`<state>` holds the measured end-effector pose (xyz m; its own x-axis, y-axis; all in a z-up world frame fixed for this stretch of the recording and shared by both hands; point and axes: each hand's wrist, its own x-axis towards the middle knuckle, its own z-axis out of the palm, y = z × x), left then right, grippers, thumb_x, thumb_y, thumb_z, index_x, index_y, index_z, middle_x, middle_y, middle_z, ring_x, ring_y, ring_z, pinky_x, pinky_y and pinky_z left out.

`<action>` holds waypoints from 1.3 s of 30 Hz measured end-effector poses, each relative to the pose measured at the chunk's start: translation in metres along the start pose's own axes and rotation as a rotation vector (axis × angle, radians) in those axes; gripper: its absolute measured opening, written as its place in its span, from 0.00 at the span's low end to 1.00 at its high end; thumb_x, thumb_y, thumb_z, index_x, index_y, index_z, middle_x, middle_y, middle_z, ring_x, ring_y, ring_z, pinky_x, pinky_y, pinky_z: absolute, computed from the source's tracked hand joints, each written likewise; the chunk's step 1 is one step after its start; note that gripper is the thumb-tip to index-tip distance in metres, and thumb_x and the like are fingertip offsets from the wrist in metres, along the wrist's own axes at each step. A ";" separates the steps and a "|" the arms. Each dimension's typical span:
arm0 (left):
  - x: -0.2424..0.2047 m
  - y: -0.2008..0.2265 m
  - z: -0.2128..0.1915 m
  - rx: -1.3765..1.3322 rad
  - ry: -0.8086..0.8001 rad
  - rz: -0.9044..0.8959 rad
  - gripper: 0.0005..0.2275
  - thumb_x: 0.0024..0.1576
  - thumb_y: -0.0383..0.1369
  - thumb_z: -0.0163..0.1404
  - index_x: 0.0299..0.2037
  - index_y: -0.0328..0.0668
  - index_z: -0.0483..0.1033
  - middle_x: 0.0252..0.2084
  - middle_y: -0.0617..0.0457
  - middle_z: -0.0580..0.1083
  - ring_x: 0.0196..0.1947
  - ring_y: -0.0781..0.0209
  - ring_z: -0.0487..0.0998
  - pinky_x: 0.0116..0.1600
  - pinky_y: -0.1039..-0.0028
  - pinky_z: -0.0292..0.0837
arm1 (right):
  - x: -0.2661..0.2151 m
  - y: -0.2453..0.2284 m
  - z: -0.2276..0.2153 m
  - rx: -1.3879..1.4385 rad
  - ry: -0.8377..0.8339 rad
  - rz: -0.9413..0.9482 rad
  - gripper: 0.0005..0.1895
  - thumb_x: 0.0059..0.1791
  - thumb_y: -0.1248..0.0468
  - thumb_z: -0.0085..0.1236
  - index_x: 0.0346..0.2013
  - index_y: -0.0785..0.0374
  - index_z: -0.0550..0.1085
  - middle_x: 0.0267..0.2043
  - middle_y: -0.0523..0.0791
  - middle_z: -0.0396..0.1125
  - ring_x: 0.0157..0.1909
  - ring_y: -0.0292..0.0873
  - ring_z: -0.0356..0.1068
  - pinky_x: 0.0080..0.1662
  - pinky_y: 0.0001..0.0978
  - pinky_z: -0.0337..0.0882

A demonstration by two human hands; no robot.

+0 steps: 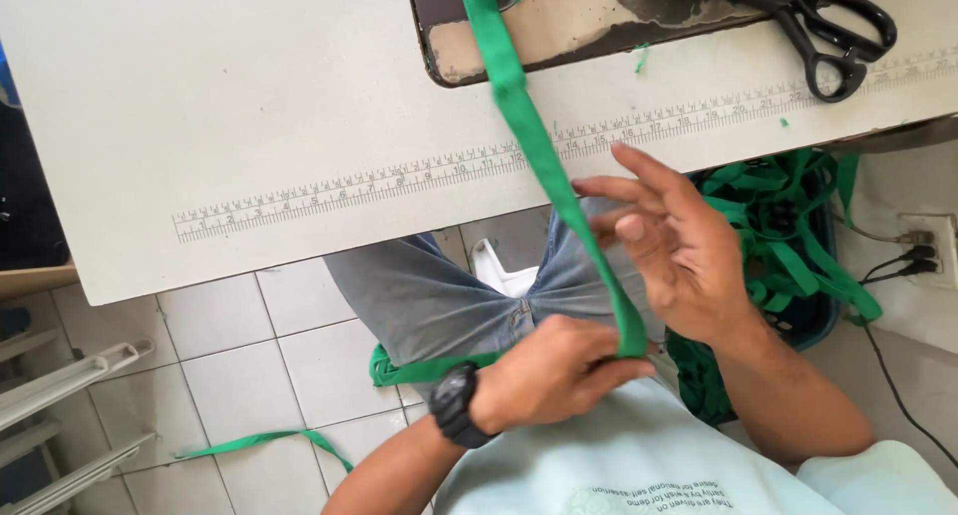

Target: The person is feeding and aligning green fabric strips through a sewing machine guide on a factory floor.

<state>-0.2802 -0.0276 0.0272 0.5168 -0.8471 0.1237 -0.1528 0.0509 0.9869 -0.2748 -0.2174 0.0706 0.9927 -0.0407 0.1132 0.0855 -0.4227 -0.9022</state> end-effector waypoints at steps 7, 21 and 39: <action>-0.016 0.010 -0.041 0.923 -0.169 -0.427 0.13 0.70 0.47 0.50 0.42 0.47 0.75 0.27 0.52 0.81 0.23 0.41 0.83 0.21 0.47 0.74 | -0.023 0.038 0.035 -0.054 -0.035 0.289 0.25 0.52 0.60 0.70 0.64 0.56 0.75 0.44 0.44 0.78 0.43 0.37 0.84 0.51 0.26 0.85; 0.064 -0.033 -0.188 1.240 0.235 0.298 0.11 0.75 0.39 0.56 0.58 0.42 0.86 0.68 0.53 0.76 0.64 0.41 0.73 0.57 0.50 0.70 | 0.000 0.036 0.025 -0.258 -0.205 -0.232 0.21 0.57 0.61 0.66 0.62 0.67 0.75 0.35 0.45 0.78 0.29 0.39 0.76 0.37 0.34 0.79; 0.066 -0.030 -0.193 1.234 0.235 0.327 0.12 0.74 0.40 0.60 0.60 0.44 0.86 0.67 0.53 0.78 0.69 0.38 0.72 0.64 0.43 0.69 | 0.100 0.049 0.014 -0.911 -0.138 -0.604 0.22 0.65 0.51 0.62 0.64 0.65 0.80 0.73 0.46 0.66 0.58 0.53 0.61 0.61 0.53 0.57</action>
<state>-0.0789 0.0174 0.0254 0.4238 -0.7694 0.4780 -0.9044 -0.3878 0.1777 -0.1705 -0.2294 0.0313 0.8140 0.4754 0.3338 0.5223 -0.8505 -0.0624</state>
